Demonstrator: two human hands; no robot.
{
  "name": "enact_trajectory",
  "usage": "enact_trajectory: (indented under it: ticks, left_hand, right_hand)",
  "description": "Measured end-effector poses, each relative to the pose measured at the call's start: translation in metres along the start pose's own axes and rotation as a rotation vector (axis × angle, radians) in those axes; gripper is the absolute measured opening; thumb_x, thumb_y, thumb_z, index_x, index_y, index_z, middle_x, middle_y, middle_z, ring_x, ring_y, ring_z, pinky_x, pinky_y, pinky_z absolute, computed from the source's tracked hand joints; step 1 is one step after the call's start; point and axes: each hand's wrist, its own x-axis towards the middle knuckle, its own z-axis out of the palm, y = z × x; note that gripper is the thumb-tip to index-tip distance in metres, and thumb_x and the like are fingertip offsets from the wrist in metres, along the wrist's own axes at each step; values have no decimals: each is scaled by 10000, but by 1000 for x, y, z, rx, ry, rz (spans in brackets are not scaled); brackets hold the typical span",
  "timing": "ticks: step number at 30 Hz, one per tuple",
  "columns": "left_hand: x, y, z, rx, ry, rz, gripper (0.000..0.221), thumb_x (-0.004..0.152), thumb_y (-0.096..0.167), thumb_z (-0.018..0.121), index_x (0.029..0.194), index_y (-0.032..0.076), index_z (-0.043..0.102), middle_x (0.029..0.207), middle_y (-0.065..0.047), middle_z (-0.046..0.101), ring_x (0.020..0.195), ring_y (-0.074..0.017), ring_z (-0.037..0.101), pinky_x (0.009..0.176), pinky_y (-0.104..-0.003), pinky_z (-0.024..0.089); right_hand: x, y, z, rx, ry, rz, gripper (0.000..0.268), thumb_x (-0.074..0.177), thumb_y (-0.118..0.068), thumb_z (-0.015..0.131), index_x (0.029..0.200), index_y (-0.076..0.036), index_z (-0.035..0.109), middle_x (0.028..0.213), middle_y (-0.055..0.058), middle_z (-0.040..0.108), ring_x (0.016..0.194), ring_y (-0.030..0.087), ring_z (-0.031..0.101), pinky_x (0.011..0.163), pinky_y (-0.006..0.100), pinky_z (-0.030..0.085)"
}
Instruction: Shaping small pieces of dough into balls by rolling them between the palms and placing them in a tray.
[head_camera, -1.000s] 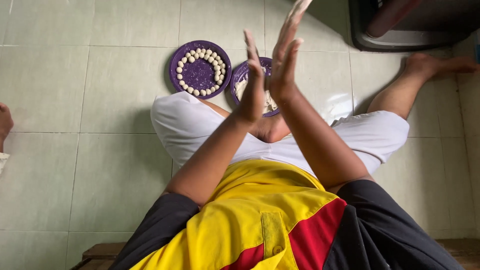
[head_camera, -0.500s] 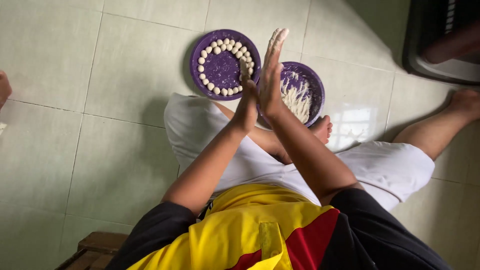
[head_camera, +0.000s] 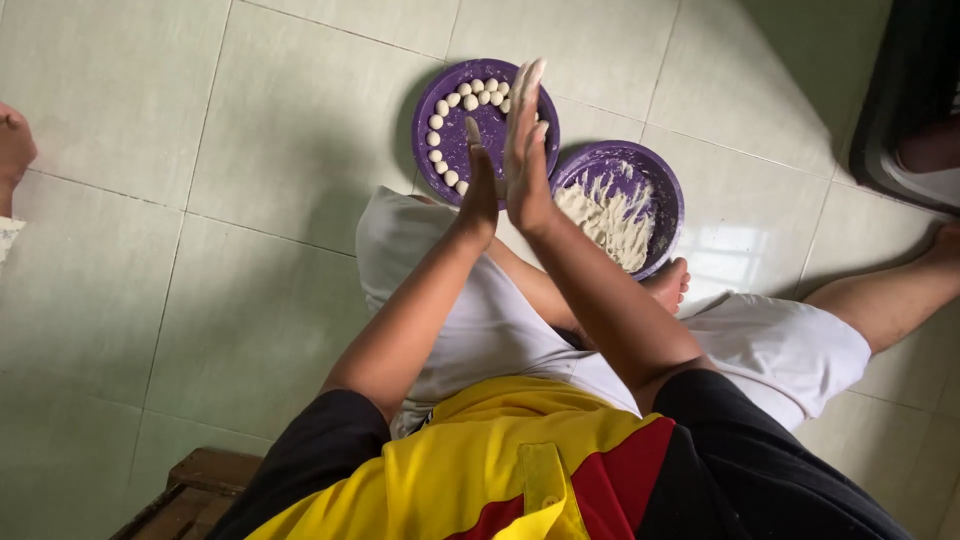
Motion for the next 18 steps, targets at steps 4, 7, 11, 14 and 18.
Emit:
enact_trajectory:
  ticks: [4,7,11,14,18]
  left_hand:
    - [27,12,-11,-35,45,218,787,1088,623,57,1631,73,-86,1732,-139,-147,1628,-323,-136,1339,-510,-66]
    - [58,-34,-26,-24,130,71,730,1084,559,81,1630,93,-51,1735,-158,-83,1621,-332,-67,1316,-509,-3]
    - [58,-68,-23,-210,-5,-81,720,1049,531,-3,1606,92,-125,1718,-122,-144,1592,-284,-123,1296,-486,1]
    - [60,-56,-27,-126,-49,-53,855,1027,651,84,1619,34,61,1726,-157,-67,1608,-297,-80,1295,-474,-37]
    - [70,-75,-36,-76,-36,-80,705,1076,514,166,1563,4,192,1665,-196,156,1570,-333,133,1265,-496,132]
  right_hand:
    - [24,25,-8,-115,8,33,779,1082,-586,-32,1583,-30,-246,1678,138,-321,1597,288,-270,1364,460,-148]
    - [44,23,0,50,45,134,850,1023,-693,20,1597,-113,-219,1705,161,-266,1609,318,-229,1326,507,-150]
    - [63,56,-8,154,126,269,918,968,-772,87,1613,-176,-180,1720,151,-248,1601,338,-226,1258,598,-150]
    - [77,90,-18,100,292,266,886,988,-731,101,1616,-168,-171,1722,175,-192,1611,344,-114,1312,526,-13]
    - [91,107,-17,162,395,252,904,986,-711,147,1632,-138,-121,1732,200,-128,1618,348,-60,1285,561,-31]
